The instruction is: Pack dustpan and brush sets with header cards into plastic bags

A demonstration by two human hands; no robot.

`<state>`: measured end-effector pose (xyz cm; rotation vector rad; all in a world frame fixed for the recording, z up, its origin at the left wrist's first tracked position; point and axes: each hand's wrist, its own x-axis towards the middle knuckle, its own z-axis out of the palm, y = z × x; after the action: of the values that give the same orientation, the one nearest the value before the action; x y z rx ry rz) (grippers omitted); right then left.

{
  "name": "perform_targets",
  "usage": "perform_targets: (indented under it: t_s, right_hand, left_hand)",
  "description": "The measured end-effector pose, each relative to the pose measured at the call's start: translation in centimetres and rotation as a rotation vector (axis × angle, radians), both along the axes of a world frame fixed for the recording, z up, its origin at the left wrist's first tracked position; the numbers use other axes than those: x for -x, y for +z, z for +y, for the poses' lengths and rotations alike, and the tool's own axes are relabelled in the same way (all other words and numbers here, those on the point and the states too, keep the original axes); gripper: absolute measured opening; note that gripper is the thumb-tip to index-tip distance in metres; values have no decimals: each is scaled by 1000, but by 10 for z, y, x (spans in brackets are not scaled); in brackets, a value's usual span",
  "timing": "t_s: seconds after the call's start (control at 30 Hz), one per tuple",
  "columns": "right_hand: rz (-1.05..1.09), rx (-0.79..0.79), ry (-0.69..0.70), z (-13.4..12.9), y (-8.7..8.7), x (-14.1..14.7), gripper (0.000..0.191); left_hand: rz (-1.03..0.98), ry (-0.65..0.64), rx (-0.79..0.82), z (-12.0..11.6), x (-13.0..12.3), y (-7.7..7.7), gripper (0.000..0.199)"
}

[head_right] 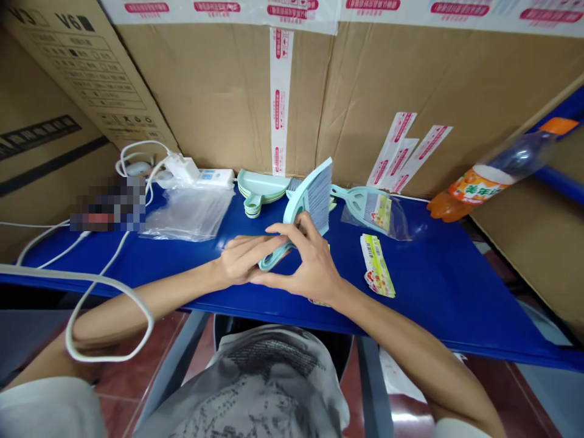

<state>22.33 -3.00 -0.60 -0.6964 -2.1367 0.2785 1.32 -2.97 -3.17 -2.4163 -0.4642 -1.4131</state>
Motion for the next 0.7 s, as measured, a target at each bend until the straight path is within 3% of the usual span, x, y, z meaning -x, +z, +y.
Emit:
perform_targets:
  t_s: [0.2, 0.37, 0.47, 0.57, 0.7]
  right_hand:
    - [49, -112, -78, -7, 2, 4, 41]
    - [53, -234, -134, -12, 0, 7, 41]
    - [24, -305, -122, -9, -1, 3, 55]
    - [47, -436, -111, 4, 2, -12, 73]
    - [-11, -400, -310, 36, 9, -40, 72]
  left_hand:
    - [36, 32, -107, 0, 4, 0, 41]
    - [69, -19, -79, 2, 11, -4, 40]
    - [40, -4, -27, 7, 13, -6, 38]
    - [-105, 147, 4, 18, 18, -2, 36]
    - [-424, 448, 193, 41, 33, 9, 32]
